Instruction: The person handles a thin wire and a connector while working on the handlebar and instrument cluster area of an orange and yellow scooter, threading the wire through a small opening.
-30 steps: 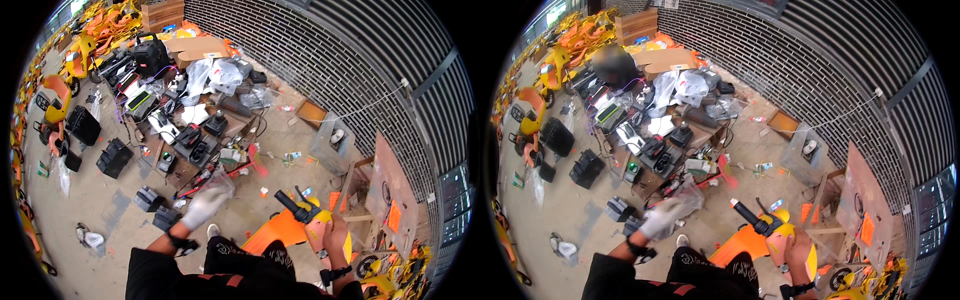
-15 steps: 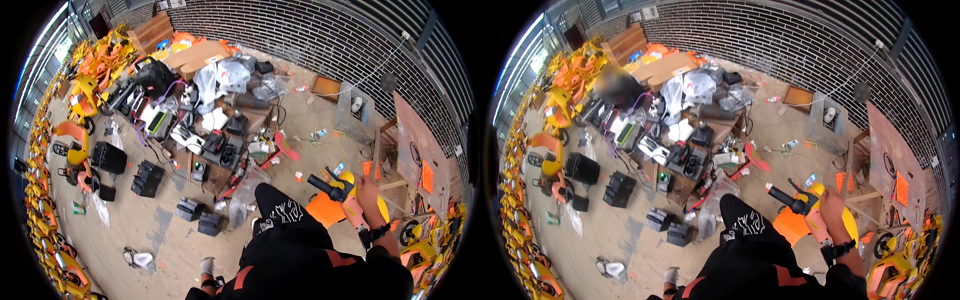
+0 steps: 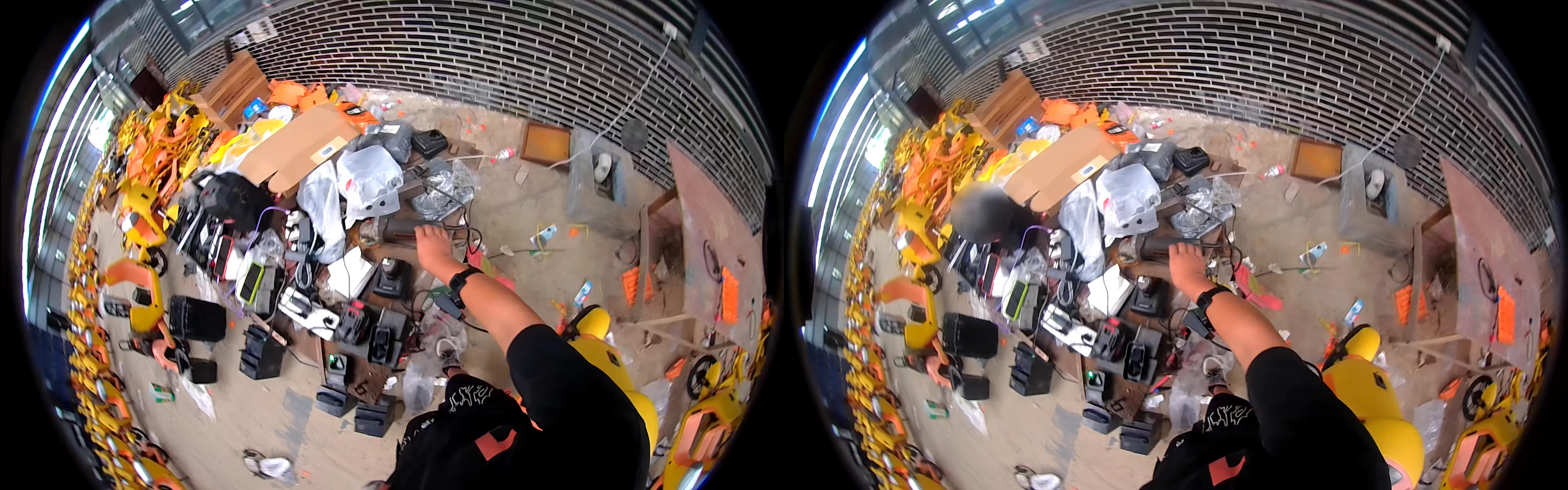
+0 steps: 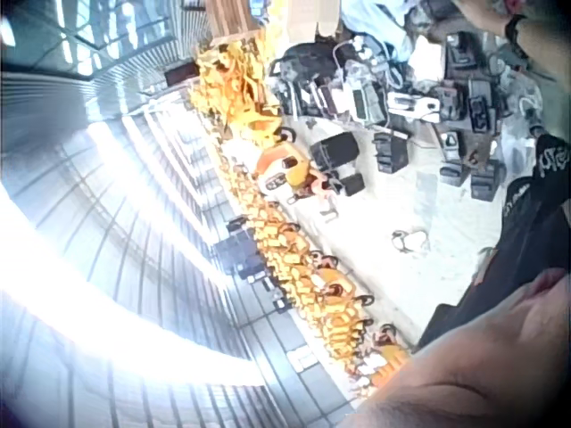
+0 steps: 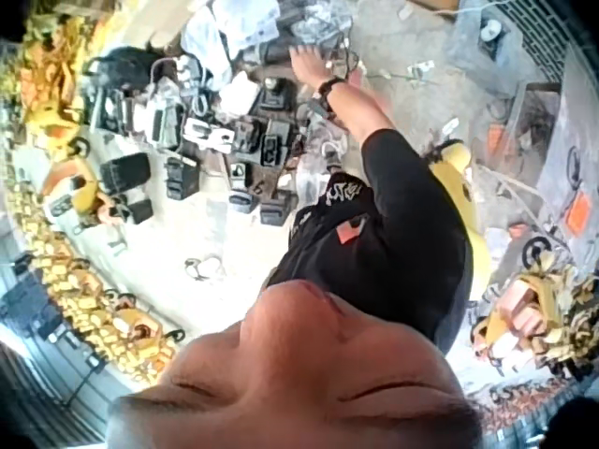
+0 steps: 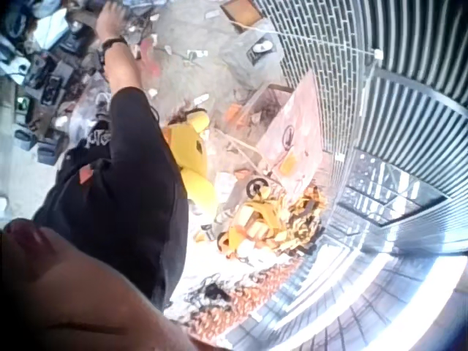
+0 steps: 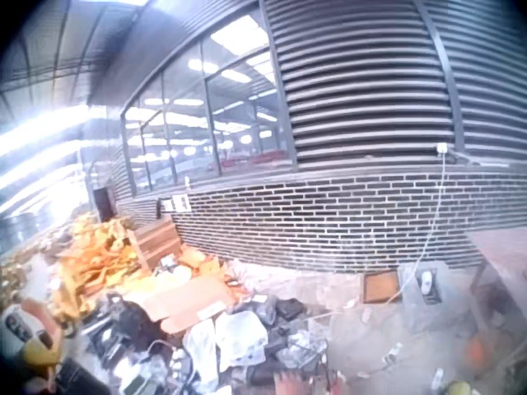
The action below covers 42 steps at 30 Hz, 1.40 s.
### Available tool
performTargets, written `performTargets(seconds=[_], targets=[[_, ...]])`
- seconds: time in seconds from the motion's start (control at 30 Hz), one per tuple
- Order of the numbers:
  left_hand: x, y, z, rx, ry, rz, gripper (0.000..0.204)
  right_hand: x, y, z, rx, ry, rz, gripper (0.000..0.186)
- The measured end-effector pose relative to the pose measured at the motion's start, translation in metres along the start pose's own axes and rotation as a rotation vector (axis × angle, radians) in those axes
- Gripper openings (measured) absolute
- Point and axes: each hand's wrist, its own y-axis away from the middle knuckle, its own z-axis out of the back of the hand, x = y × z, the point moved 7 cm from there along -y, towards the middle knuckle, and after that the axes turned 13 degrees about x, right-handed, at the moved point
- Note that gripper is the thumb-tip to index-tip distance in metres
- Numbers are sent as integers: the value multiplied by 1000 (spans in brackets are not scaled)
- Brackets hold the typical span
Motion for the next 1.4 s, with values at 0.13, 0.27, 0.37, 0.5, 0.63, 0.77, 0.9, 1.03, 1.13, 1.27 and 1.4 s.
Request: performTargets(seconds=[0.13,0.27,0.37,0.5,0.63,0.77,0.9,1.03,1.13,1.27,1.4], targets=[[-55,37,-1,-4,-48,40,17,-11,-41,-55,17,82,59,49],[-91,61,13,-38,-57,60,18,-45,-85,-73,386,10,12,64],[-87,78,15,-84,-7,78,18,-23,-102,-87,454,2,69,61],[-85,87,22,-106,14,83,18,-15,-97,-71,529,-23,96,68],[-67,82,39,-112,7,64,19,-20,-73,-21,363,-158,218,60],[-50,66,40,-91,24,50,19,-27,-28,53,213,-457,118,61],[-78,24,55,-78,-7,-29,19,-30,10,146,23,-852,-57,58],[-97,-4,63,-62,-60,-100,20,-56,34,166,-4,-1515,-49,47],[-127,-33,52,-31,-103,-163,20,-78,65,188,1,-1819,23,45],[-206,-28,35,-45,-184,-297,20,-87,102,193,23,-1981,94,60],[-309,-3,11,-29,-333,-480,21,-67,124,206,50,-2289,248,67]])
